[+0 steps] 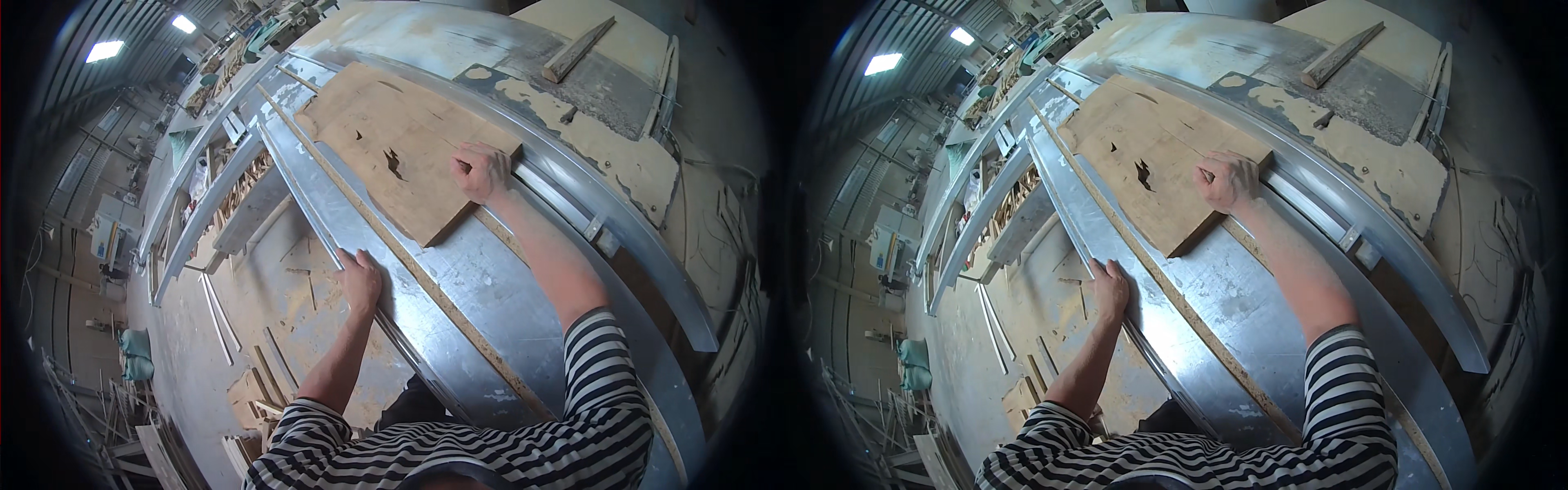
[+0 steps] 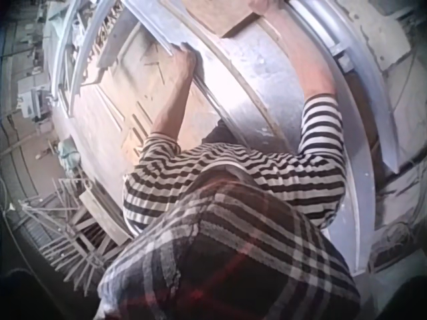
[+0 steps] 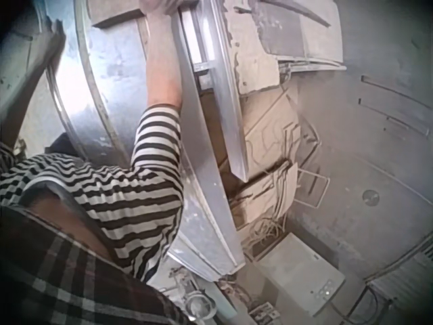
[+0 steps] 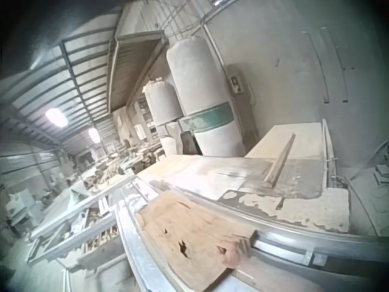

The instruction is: Operating a sliding table saw to process and trim wood panels in a factory.

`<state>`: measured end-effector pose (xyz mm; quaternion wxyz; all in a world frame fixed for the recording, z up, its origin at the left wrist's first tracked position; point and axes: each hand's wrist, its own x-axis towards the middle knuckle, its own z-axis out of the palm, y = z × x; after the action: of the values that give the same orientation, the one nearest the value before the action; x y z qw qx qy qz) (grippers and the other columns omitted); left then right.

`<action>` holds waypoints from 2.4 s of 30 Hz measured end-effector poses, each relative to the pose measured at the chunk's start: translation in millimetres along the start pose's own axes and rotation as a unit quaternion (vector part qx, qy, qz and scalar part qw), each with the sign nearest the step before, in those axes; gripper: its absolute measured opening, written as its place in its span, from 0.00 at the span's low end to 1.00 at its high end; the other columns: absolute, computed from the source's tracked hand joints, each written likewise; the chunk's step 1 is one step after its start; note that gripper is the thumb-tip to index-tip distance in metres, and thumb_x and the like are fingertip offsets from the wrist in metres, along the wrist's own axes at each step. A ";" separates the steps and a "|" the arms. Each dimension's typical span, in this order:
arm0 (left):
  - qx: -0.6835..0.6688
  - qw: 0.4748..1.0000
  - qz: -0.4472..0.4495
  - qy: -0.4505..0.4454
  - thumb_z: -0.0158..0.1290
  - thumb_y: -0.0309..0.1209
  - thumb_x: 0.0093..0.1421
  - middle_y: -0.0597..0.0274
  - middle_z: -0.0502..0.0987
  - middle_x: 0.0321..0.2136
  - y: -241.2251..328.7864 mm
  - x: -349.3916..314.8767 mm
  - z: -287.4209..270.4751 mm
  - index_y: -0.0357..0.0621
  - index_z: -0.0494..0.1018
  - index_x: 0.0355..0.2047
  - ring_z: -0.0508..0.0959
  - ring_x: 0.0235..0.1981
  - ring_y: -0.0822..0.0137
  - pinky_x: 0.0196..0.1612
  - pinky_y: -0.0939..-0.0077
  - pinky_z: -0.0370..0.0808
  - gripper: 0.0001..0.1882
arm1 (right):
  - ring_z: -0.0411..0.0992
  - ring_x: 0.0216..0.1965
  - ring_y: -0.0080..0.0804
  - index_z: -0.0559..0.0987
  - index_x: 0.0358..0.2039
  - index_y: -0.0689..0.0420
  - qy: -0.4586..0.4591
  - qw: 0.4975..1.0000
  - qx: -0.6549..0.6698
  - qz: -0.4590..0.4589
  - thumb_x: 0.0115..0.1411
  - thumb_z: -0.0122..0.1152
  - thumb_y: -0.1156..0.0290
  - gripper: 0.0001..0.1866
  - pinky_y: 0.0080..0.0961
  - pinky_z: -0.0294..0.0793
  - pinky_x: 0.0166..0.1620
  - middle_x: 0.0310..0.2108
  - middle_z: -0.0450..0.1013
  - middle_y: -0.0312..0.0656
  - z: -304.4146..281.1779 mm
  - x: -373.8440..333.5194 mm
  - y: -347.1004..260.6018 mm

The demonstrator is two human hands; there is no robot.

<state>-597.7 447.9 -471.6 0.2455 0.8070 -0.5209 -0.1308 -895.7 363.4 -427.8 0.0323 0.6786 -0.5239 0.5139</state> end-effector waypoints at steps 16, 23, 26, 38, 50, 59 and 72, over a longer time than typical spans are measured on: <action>-0.010 1.000 0.015 -0.005 0.40 0.46 0.67 0.18 0.61 0.50 5.1 -7.9 -9.0 0.39 0.48 0.66 0.71 0.47 0.28 0.53 0.51 0.68 0.34 | 0.72 0.26 0.46 0.72 0.17 0.54 -0.003 1.000 0.000 0.011 0.51 0.57 0.65 0.10 0.40 0.71 0.28 0.23 0.72 0.40 51.6 31.3 8.7; -0.018 1.000 0.014 -0.014 0.41 0.45 0.67 0.18 0.63 0.48 9.9 -11.9 -13.1 0.35 0.49 0.65 0.71 0.47 0.28 0.53 0.52 0.67 0.34 | 0.73 0.27 0.46 0.73 0.17 0.53 -0.011 1.000 -0.009 0.007 0.51 0.57 0.64 0.10 0.40 0.71 0.29 0.23 0.73 0.40 72.5 43.6 15.4; -0.026 0.999 0.019 -0.013 0.41 0.44 0.66 0.18 0.62 0.48 10.1 -13.1 -15.3 0.35 0.50 0.65 0.71 0.46 0.28 0.53 0.52 0.68 0.34 | 0.73 0.27 0.47 0.74 0.17 0.53 -0.011 1.000 -0.011 0.011 0.52 0.56 0.64 0.10 0.41 0.71 0.29 0.23 0.73 0.40 81.1 50.7 15.2; -0.026 0.999 0.015 -0.018 0.43 0.43 0.66 0.21 0.63 0.48 12.0 -16.7 -21.6 0.35 0.51 0.64 0.69 0.48 0.31 0.54 0.54 0.66 0.33 | 0.74 0.30 0.47 0.75 0.18 0.52 -0.023 0.999 -0.004 0.032 0.52 0.56 0.63 0.10 0.42 0.72 0.32 0.25 0.76 0.40 113.6 72.5 18.8; 0.034 0.970 0.204 0.127 0.51 0.33 0.62 0.22 0.52 0.59 8.6 -19.4 -12.7 0.32 0.51 0.64 0.58 0.60 0.33 0.62 0.51 0.55 0.34 | 0.75 0.30 0.48 0.77 0.18 0.51 -0.016 0.999 -0.005 0.046 0.52 0.55 0.62 0.10 0.42 0.73 0.33 0.26 0.76 0.42 134.9 86.3 25.8; 0.188 0.829 0.526 0.027 0.57 0.41 0.55 0.42 0.63 0.55 149.6 131.7 29.9 0.36 0.61 0.58 0.62 0.57 0.43 0.58 0.49 0.59 0.34 | 0.74 0.30 0.49 0.76 0.19 0.52 0.031 0.999 0.005 0.034 0.49 0.55 0.65 0.07 0.41 0.72 0.31 0.24 0.75 0.45 142.9 91.9 16.9; 0.261 0.758 0.596 0.038 0.54 0.37 0.55 0.43 0.69 0.38 166.2 135.1 42.1 0.32 0.65 0.42 0.72 0.39 0.50 0.38 0.61 0.71 0.21 | 0.69 0.53 0.39 0.77 0.49 0.43 -0.221 0.894 -0.351 -0.171 0.51 0.63 0.61 0.22 0.38 0.74 0.47 0.54 0.69 0.45 1.8 120.2 78.6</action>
<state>-689.2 258.7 -412.6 0.0733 0.3706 -0.9008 0.2144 -962.3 245.6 -379.6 0.2389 0.7983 -0.5397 0.1200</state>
